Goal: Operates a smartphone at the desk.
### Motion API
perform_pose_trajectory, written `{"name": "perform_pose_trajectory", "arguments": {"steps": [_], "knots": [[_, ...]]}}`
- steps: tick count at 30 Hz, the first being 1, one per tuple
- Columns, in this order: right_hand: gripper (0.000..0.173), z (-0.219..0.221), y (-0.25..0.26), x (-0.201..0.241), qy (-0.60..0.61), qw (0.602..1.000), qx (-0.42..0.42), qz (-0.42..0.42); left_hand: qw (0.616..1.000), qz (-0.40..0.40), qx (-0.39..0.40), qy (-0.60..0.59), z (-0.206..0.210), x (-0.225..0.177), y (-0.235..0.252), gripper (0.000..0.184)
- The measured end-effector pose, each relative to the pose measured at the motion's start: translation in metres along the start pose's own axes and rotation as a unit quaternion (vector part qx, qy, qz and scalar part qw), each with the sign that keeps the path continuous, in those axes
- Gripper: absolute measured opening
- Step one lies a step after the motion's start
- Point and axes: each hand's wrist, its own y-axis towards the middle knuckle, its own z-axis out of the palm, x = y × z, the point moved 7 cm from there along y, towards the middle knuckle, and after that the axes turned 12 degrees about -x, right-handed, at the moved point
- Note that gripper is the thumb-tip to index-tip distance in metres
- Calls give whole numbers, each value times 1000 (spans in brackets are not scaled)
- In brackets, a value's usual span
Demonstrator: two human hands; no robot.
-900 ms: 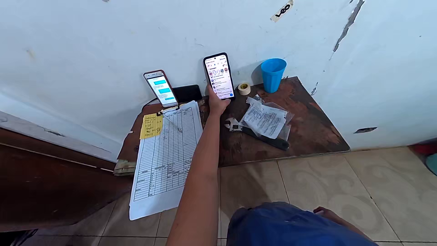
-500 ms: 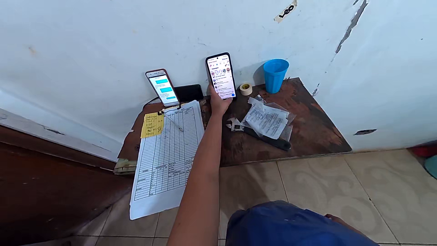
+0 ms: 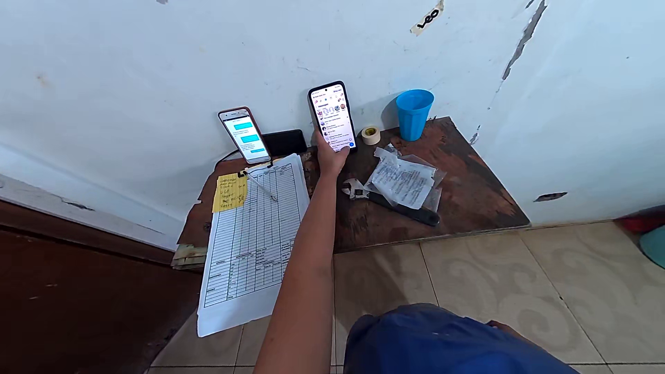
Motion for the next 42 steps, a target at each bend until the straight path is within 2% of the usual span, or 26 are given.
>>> {"name": "perform_pose_trajectory", "arguments": {"steps": [4,9,12,17,21,25,31,36,42], "knots": [[50,-3,-9,5,3,1000,11,8,1000,-5,-2,4,0,-1,0,105],[52,18,59,-52,-55,998,1,-7,1000,-3,-6,-13,-1,-1,0,99],[55,15,58,-54,-58,998,2,-6,1000,6,-17,7,-1,-1,0,99],[54,5,38,-38,-34,999,-4,8,983,79,-71,153,-6,-14,-7,99],[51,0,18,-19,-45,999,4,-5,974,127,-102,159,-7,-16,-9,88],[49,-2,6,-10,-28,1000,1,-2,975,125,-101,156,-9,-17,-10,85],[51,-1,18,-21,-36,999,-6,3,972,154,-102,147,-7,-16,-9,84],[48,8,53,-51,-33,999,-7,7,972,148,-101,151,-7,-15,-8,86],[53,7,46,-47,-5,1000,-5,-5,971,153,-99,151,-6,-16,-9,83]]}}
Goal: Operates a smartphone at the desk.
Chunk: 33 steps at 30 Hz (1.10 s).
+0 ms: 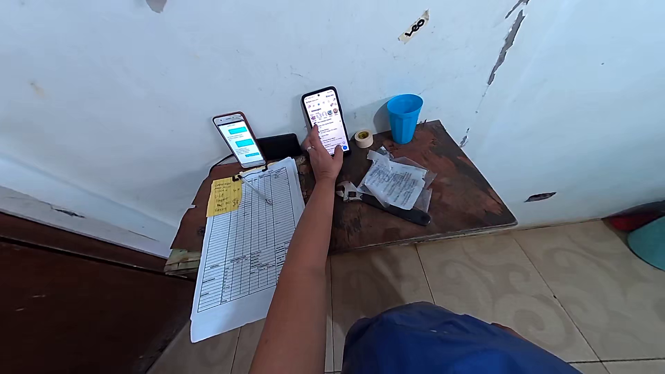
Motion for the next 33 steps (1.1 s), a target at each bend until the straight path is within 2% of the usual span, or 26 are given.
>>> {"name": "perform_pose_trajectory", "arguments": {"steps": [4,9,13,14,18,20,22,24,25,27,28,29,30,31,32,33], "knots": [[50,0,-8,9,-27,1000,-4,-2,1000,-10,2,1,-2,-1,0,74],[49,8,10,-4,-54,998,-6,-14,1000,-10,-4,-2,-4,-3,-1,60],[54,19,39,-27,-37,999,0,-25,1000,17,-8,-8,-2,-3,-1,64],[55,14,24,-18,-25,999,5,-30,1000,20,-7,-8,-2,-2,-1,65],[56,-34,-117,78,-12,998,54,36,1000,19,-5,-10,-2,-2,-1,70],[53,-38,-125,89,-39,998,53,-1,1000,17,-5,-12,-2,-1,-1,72],[53,-35,-108,81,-27,993,46,-104,1000,15,-5,-11,-2,-1,-1,73],[55,-41,-126,93,-8,998,52,-33,1000,9,-5,-7,-3,-2,-1,75],[55,-46,-137,101,-9,998,56,-25,1000,5,-4,-7,-3,-2,-1,75],[52,-51,-146,110,-20,991,57,-120,1000,3,1,-14,-3,-2,-1,75],[52,-51,-153,114,-31,995,64,-75,1000,7,-1,-19,-2,-1,0,75],[53,-47,-146,110,-45,996,64,-32,1000,10,-3,-23,-2,-1,0,74],[53,-36,-120,92,-71,995,66,-34,1000,11,-2,-23,-1,0,0,73],[54,-20,-74,61,-97,987,52,-118,1000,10,-2,-23,-1,0,0,73],[54,-2,-18,22,-83,965,-13,-247,1000,9,-3,-23,0,1,0,73],[55,13,20,-7,-86,977,-3,-195,1000,11,-5,-22,0,0,0,73]]}}
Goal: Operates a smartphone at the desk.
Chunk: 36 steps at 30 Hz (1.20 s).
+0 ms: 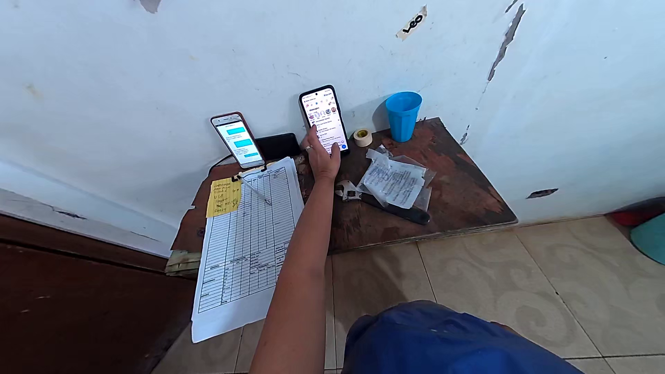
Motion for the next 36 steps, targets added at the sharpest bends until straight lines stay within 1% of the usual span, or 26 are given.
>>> {"name": "perform_pose_trajectory", "arguments": {"steps": [1,2,3,6,7,10,11,12,15,16,17,19,20,21,22,24,25,26,28,32,36], "knots": [[55,11,12,-18,5,996,22,91,1000,2,-2,0,0,-1,0,73],[54,12,12,-18,16,988,31,151,1000,3,-2,1,-1,-1,0,72],[53,7,4,-7,21,983,35,180,1000,5,-4,0,-1,-1,0,72],[53,-8,-16,19,26,983,32,180,1000,5,-5,-6,0,1,0,73],[52,-18,-29,36,34,983,32,180,1000,3,-4,-6,0,1,0,73],[50,-75,-101,139,50,977,71,194,1000,-1,1,1,-1,0,1,73],[50,-89,-119,163,38,980,90,174,1000,1,-1,0,-1,0,1,73],[49,-97,-128,175,32,985,97,138,1000,3,-2,-1,-1,0,1,72],[49,-114,-146,204,71,976,70,194,1000,7,1,-1,-1,-1,0,70],[49,-117,-149,209,73,976,63,193,1000,7,3,2,-1,-1,0,69],[50,-114,-147,205,72,977,61,190,1000,8,4,5,-1,-1,0,69],[50,-109,-141,196,76,972,67,211,1000,8,4,10,-1,-1,0,69],[50,-98,-127,177,76,971,67,217,1000,5,5,11,-1,-1,0,68],[49,-82,-107,148,71,973,63,209,1000,3,5,10,-1,-1,0,69],[50,-63,-81,112,70,979,56,184,1000,3,4,8,-1,-1,0,69],[52,-20,-26,33,49,990,20,134,1000,8,-3,-2,0,0,0,71],[53,-5,-9,7,39,988,21,147,1000,9,-5,-5,0,1,0,72],[54,2,0,-6,38,986,21,160,1000,7,-4,-3,0,1,0,73],[54,6,3,-11,34,984,20,175,1000,3,-2,-1,0,2,0,73],[54,-5,-12,11,45,982,25,183,1000,15,-10,-10,1,3,0,72],[52,-5,-15,10,70,979,18,191,1000,10,-5,-8,1,4,0,72]]}}
